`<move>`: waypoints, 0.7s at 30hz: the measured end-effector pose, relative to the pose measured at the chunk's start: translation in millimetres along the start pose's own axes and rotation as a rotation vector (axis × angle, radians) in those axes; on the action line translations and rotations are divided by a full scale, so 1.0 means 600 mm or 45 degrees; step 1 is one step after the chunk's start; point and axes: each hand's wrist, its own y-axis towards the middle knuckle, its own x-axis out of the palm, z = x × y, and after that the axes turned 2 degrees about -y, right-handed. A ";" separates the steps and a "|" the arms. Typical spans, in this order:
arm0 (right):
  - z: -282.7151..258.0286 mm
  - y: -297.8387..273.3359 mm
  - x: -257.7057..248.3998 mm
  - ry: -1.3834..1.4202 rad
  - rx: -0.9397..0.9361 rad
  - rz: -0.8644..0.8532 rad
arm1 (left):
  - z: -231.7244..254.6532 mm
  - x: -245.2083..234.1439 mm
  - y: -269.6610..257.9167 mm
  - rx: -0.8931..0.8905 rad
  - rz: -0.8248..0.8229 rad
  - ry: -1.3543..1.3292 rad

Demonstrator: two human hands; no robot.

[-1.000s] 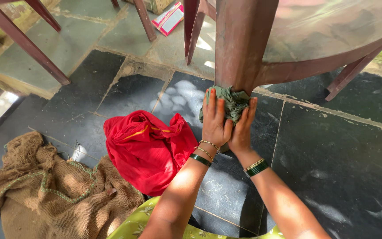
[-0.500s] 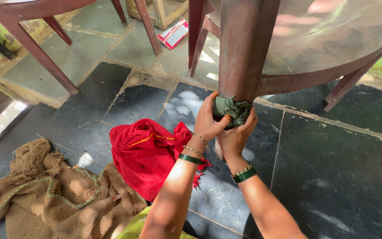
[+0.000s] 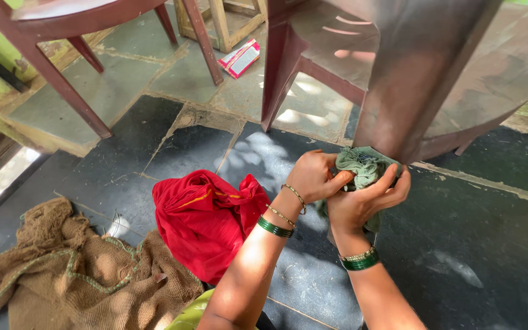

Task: The person cleans a brown plastic chair using a cloth by wiping the seat, armrests, and legs.

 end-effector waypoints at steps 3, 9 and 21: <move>-0.012 0.034 -0.024 -0.032 -0.062 0.036 | 0.025 -0.015 0.016 -0.172 -0.134 0.047; -0.018 0.070 -0.042 -0.157 -0.240 0.038 | 0.070 -0.047 0.048 0.032 0.223 -1.019; 0.000 0.093 -0.056 -0.097 -0.279 -0.031 | 0.140 -0.026 0.119 -0.335 0.499 -0.703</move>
